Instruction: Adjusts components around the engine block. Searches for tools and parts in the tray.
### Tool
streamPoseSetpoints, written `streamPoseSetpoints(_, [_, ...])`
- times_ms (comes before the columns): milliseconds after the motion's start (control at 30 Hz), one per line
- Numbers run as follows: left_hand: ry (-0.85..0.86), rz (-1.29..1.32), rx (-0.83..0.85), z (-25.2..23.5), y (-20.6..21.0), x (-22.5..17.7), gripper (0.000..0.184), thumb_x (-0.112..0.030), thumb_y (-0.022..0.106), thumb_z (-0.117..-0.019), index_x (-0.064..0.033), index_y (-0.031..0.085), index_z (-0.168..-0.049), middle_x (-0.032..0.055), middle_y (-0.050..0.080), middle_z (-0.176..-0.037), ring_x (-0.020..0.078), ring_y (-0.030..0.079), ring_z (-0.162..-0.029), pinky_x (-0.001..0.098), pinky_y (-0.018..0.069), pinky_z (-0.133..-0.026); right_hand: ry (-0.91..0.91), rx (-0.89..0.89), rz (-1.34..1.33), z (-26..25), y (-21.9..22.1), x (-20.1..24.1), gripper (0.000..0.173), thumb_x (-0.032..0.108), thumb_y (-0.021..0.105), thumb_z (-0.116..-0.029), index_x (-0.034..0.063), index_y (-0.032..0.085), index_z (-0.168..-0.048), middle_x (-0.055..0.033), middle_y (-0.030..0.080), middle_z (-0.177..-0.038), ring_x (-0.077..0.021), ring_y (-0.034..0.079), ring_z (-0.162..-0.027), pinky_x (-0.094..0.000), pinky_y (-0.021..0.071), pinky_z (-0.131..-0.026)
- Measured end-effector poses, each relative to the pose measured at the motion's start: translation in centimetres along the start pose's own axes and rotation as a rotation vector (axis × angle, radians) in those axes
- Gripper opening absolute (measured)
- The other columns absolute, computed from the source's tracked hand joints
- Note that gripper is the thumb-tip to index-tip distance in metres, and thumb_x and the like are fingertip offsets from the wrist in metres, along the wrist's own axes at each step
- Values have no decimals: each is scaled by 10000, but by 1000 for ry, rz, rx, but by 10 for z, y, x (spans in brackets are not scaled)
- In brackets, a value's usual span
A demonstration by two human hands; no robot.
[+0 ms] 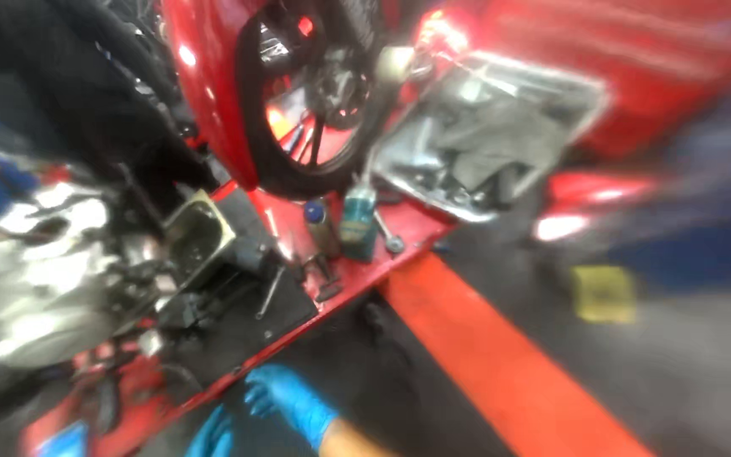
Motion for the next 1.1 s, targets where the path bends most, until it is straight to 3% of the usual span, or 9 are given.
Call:
streamPoseSetpoints(67, [52, 183, -152, -35, 2, -39, 394, -208, 495, -1070, -4, 588, -1394, 123, 662, -1356, 231, 637, -1252, 433, 517, -1093, -91, -97, 71, 10, -10, 21, 357, 323, 512, -1074, 54, 644, -1268, -103, 744, -936, -215, 717, -732, -366, 610, -652])
streamPoseSetpoints(133, [79, 346, -338, -82, -6, -78, 357, -176, 450, -1081, 12, 645, -1313, 129, 710, -1266, 252, 691, -1156, 437, 568, -1022, -251, -191, 201, 7, -10, 54, 295, 270, 543, -1056, 51, 685, -1194, -79, 739, -918, -195, 716, -743, -364, 623, -665])
streamPoseSetpoints(300, [-25, 731, -546, -174, -25, -149, 338, -249, 456, -1096, -30, 653, -1262, 105, 725, -1129, 218, 705, -991, 408, 589, -859, -563, -241, 543, -12, 40, 182, 179, 330, 658, -985, 171, 739, -995, -2, 721, -847, -161, 691, -725, -425, 602, -682])
streamPoseSetpoints(367, [-49, 828, -593, -191, -27, -162, 313, -261, 471, -1085, -52, 650, -1234, 91, 712, -1089, 206, 697, -942, 396, 590, -821, -600, -182, 588, -34, 64, 224, 178, 349, 681, -959, 183, 743, -979, -4, 732, -866, -169, 711, -772, -468, 612, -714])
streamPoseSetpoints(467, [-84, 891, -664, -202, -27, -169, 297, -255, 490, -1061, -57, 628, -1235, 97, 701, -1106, 214, 689, -976, 413, 584, -852, -569, -83, 661, -63, 89, 259, 164, 323, 717, -898, 175, 753, -958, -29, 737, -862, -196, 711, -791, -512, 592, -717])
streamPoseSetpoints(533, [-122, 909, -711, -203, -31, -171, 311, -252, 492, -1059, -42, 616, -1253, 119, 700, -1153, 239, 695, -1029, 438, 585, -886, -531, -22, 695, -69, 98, 271, 157, 290, 707, -884, 163, 748, -966, -45, 736, -857, -210, 714, -775, -512, 595, -701])
streamPoseSetpoints(733, [-267, 920, -787, -204, -41, -169, 271, -205, 543, -1030, -17, 628, -1206, 154, 701, -1088, 272, 707, -959, 469, 601, -829, -447, 53, 707, -88, 107, 272, 176, 228, 688, -905, 109, 738, -1025, -86, 723, -875, -223, 699, -761, -483, 591, -685])
streamPoseSetpoints(833, [-262, 902, -766, -207, -37, -170, 239, -205, 558, -1028, -33, 632, -1177, 126, 693, -1063, 241, 696, -924, 441, 599, -805, -446, 47, 645, -86, 105, 271, 164, 208, 693, -910, 90, 725, -1019, -93, 722, -847, -216, 698, -711, -459, 596, -643])
streamPoseSetpoints(1100, [-195, 916, -841, -213, -34, -174, 159, -151, 546, -1019, -25, 642, -1031, 99, 682, -848, 188, 673, -699, 367, 598, -633, -429, 50, 534, -82, 105, 264, 157, 204, 690, -934, 68, 706, -1012, -94, 722, -806, -208, 696, -654, -410, 599, -598])
Point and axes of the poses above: each hand's wrist, its own z-axis away from the middle knuckle, its own y-axis out of the palm, x = y × z, the point moved 3 cm from there along -z, towards the middle knuckle
